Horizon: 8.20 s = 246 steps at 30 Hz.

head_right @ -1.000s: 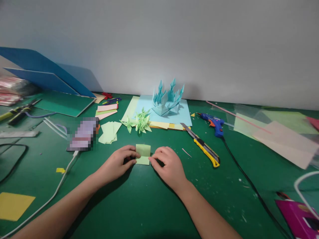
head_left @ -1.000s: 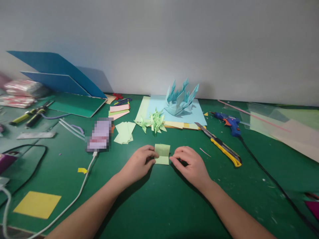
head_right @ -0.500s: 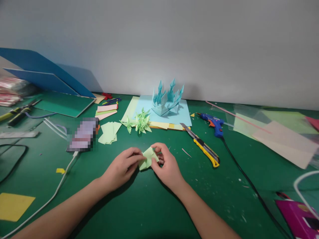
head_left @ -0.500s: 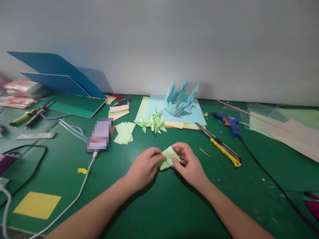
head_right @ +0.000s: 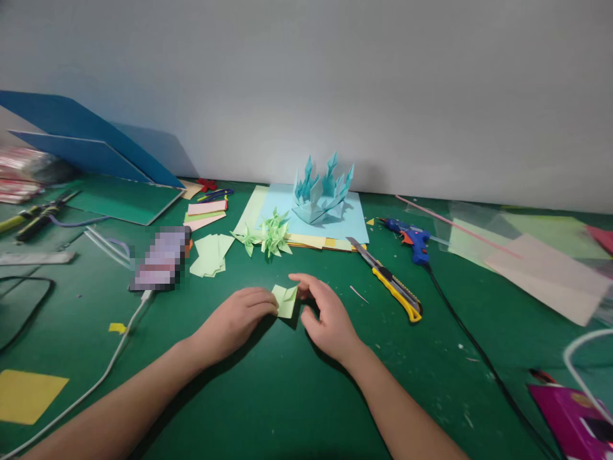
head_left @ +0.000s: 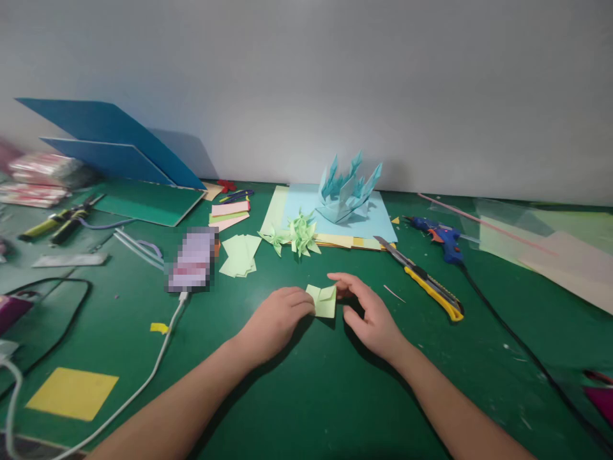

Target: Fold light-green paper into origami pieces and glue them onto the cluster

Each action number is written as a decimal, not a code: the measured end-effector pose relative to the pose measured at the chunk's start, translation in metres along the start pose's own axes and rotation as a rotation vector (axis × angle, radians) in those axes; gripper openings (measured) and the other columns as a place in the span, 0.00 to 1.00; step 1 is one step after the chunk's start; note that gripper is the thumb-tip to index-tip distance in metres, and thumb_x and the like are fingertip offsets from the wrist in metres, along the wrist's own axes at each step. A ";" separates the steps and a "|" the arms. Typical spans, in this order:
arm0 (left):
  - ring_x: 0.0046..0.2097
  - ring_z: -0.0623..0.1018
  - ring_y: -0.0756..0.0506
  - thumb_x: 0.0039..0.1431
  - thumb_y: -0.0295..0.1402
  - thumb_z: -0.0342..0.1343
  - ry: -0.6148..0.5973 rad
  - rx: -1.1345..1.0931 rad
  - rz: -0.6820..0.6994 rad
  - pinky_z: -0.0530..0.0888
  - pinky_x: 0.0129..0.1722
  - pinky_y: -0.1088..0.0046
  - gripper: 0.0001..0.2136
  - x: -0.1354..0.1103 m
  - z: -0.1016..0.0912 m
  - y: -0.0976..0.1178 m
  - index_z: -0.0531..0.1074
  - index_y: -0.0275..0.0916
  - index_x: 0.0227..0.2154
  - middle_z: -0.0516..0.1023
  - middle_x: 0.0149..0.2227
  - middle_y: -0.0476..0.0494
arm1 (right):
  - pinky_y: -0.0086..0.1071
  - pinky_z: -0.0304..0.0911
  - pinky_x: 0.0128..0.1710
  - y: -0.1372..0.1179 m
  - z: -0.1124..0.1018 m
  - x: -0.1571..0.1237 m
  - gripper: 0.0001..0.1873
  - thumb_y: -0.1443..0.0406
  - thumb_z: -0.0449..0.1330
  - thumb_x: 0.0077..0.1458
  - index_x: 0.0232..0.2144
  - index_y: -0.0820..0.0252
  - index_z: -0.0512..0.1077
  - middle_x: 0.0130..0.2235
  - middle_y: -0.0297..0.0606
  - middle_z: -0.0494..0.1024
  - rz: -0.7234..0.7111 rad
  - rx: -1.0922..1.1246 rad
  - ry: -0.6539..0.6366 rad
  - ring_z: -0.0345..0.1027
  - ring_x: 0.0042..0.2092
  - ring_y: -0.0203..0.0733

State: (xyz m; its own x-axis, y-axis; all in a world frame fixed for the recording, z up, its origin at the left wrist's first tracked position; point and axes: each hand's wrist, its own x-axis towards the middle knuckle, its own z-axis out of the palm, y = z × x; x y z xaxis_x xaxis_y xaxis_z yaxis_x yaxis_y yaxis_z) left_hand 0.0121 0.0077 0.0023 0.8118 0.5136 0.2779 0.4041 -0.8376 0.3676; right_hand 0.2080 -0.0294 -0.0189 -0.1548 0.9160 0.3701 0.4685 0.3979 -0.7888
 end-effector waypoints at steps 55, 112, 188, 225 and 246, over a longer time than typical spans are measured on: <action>0.37 0.74 0.47 0.56 0.26 0.53 0.092 -0.152 -0.343 0.72 0.38 0.69 0.03 -0.001 0.002 0.002 0.70 0.37 0.28 0.71 0.36 0.45 | 0.32 0.57 0.30 -0.005 0.010 0.007 0.10 0.66 0.57 0.56 0.23 0.58 0.64 0.25 0.34 0.69 0.038 -0.327 -0.118 0.61 0.31 0.40; 0.35 0.73 0.47 0.59 0.23 0.47 0.067 -0.129 -0.236 0.71 0.35 0.71 0.13 0.001 0.004 -0.003 0.78 0.37 0.33 0.72 0.35 0.41 | 0.32 0.52 0.30 -0.010 0.017 0.006 0.09 0.73 0.56 0.53 0.24 0.58 0.62 0.26 0.34 0.66 0.067 -0.395 -0.099 0.58 0.31 0.41; 0.38 0.71 0.48 0.50 0.31 0.52 0.359 -0.745 -0.689 0.69 0.34 0.74 0.12 0.001 0.010 0.017 0.65 0.41 0.39 0.70 0.39 0.45 | 0.28 0.64 0.29 -0.012 0.019 0.004 0.09 0.67 0.50 0.55 0.40 0.55 0.64 0.35 0.36 0.72 0.138 0.348 0.082 0.68 0.32 0.37; 0.27 0.71 0.51 0.53 0.31 0.52 0.364 -0.471 -0.593 0.66 0.25 0.77 0.06 0.002 0.008 0.027 0.69 0.40 0.35 0.75 0.30 0.49 | 0.31 0.67 0.29 -0.021 0.027 0.001 0.04 0.64 0.56 0.53 0.29 0.58 0.68 0.29 0.36 0.75 0.206 0.254 0.216 0.70 0.30 0.39; 0.33 0.73 0.49 0.52 0.30 0.52 0.377 -0.479 -0.641 0.69 0.33 0.75 0.07 0.002 0.012 0.026 0.66 0.41 0.35 0.74 0.33 0.50 | 0.29 0.65 0.28 -0.024 0.028 0.002 0.02 0.67 0.55 0.51 0.27 0.58 0.68 0.27 0.34 0.74 0.201 0.223 0.224 0.69 0.29 0.37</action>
State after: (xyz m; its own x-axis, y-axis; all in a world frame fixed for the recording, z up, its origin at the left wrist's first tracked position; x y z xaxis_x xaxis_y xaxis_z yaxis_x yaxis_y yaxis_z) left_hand 0.0290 -0.0151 0.0014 0.2627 0.9556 0.1337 0.4448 -0.2430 0.8620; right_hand 0.1725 -0.0356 -0.0132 0.1268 0.9527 0.2761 0.2651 0.2357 -0.9350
